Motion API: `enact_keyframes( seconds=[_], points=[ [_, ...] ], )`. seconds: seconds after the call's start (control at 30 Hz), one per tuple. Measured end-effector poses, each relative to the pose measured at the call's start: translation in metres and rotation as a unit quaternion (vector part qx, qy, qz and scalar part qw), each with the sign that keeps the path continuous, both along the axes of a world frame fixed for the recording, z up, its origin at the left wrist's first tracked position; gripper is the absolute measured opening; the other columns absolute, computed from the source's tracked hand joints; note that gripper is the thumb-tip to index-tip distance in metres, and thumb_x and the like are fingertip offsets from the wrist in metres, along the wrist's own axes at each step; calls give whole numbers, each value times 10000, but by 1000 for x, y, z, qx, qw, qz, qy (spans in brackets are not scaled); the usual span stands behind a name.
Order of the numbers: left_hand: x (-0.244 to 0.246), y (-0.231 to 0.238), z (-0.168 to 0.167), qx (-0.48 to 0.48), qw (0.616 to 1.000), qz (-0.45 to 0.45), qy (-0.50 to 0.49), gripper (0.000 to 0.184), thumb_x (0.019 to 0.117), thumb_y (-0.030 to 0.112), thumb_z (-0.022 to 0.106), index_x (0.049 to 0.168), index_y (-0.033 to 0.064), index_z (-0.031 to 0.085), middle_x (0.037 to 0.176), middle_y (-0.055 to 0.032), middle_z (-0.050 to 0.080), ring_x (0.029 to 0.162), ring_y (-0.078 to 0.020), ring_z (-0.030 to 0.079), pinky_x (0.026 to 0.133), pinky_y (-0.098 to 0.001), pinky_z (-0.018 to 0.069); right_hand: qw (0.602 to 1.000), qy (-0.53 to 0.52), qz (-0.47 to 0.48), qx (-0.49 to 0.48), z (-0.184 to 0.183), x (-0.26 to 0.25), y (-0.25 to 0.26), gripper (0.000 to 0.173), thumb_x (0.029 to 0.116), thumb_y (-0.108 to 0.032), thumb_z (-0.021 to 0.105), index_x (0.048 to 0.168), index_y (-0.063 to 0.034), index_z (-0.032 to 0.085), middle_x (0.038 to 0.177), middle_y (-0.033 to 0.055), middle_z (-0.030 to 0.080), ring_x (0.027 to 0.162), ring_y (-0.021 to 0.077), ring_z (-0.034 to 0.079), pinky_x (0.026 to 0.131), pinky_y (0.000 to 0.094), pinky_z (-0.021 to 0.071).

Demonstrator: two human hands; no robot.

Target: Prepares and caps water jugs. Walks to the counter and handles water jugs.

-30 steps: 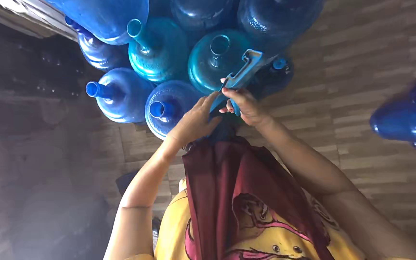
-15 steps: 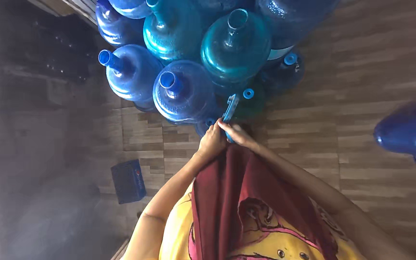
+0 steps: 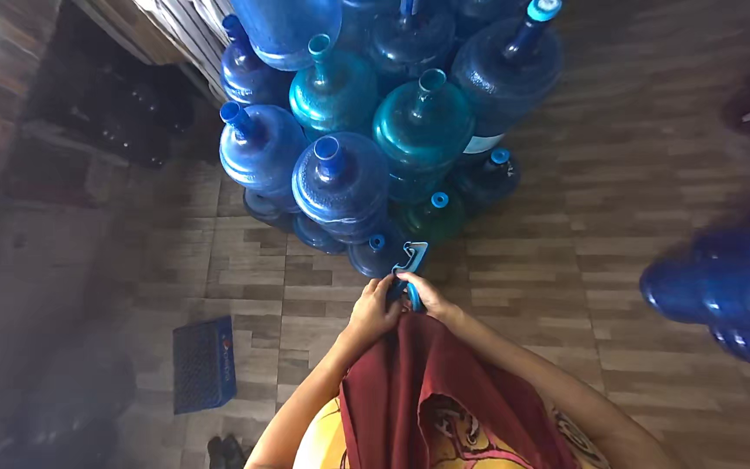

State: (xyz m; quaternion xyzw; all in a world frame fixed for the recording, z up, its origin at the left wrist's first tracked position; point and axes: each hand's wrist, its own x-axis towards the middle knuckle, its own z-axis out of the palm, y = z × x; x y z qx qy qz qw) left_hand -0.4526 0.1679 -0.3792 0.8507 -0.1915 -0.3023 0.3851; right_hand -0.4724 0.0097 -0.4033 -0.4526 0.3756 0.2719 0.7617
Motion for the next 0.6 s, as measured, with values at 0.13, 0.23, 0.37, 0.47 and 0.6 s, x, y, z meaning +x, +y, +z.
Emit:
enact_keyframes(
  seconds=[0.13,0.23,0.37,0.47,0.6],
  points=[
    [60,-3,29,-56,991,68,-100,613,977,239,646,1476,-64,458,1491,-310,463,1338,-396,528,1099,-497,465,998,-36,-52,-25,-2,-2,-23,350,1088,-179,372,1391,-47,487,945,35,725,522,12,510,465,175,406],
    [128,-3,50,-41,965,165,-199,734,968,259,667,1553,-34,334,1577,-311,340,1381,-431,464,1093,-553,440,995,-39,-85,-42,-1,-2,-39,354,1092,-169,380,1410,-41,468,940,37,735,506,8,502,451,169,394],
    [190,-11,52,1,928,236,-289,815,972,330,650,1591,-21,252,1618,-332,242,1466,-493,327,1154,-620,334,990,-46,-131,-36,6,-1,-51,292,1098,-156,375,1333,-30,497,873,33,735,476,3,512,425,158,401],
    [205,-19,54,58,919,235,-310,801,976,354,642,1591,-2,272,1623,-330,237,1456,-514,333,1142,-635,334,991,-47,-116,-39,8,1,-59,294,1099,-157,378,1343,-38,491,895,29,737,491,1,516,435,157,390],
    [177,-42,64,7,947,133,-291,739,979,275,641,1577,-3,309,1608,-296,306,1456,-461,366,1141,-620,364,994,-55,-77,-48,5,14,-67,297,1114,-225,376,1287,-37,528,909,15,720,499,-8,497,455,160,402]
  ],
)
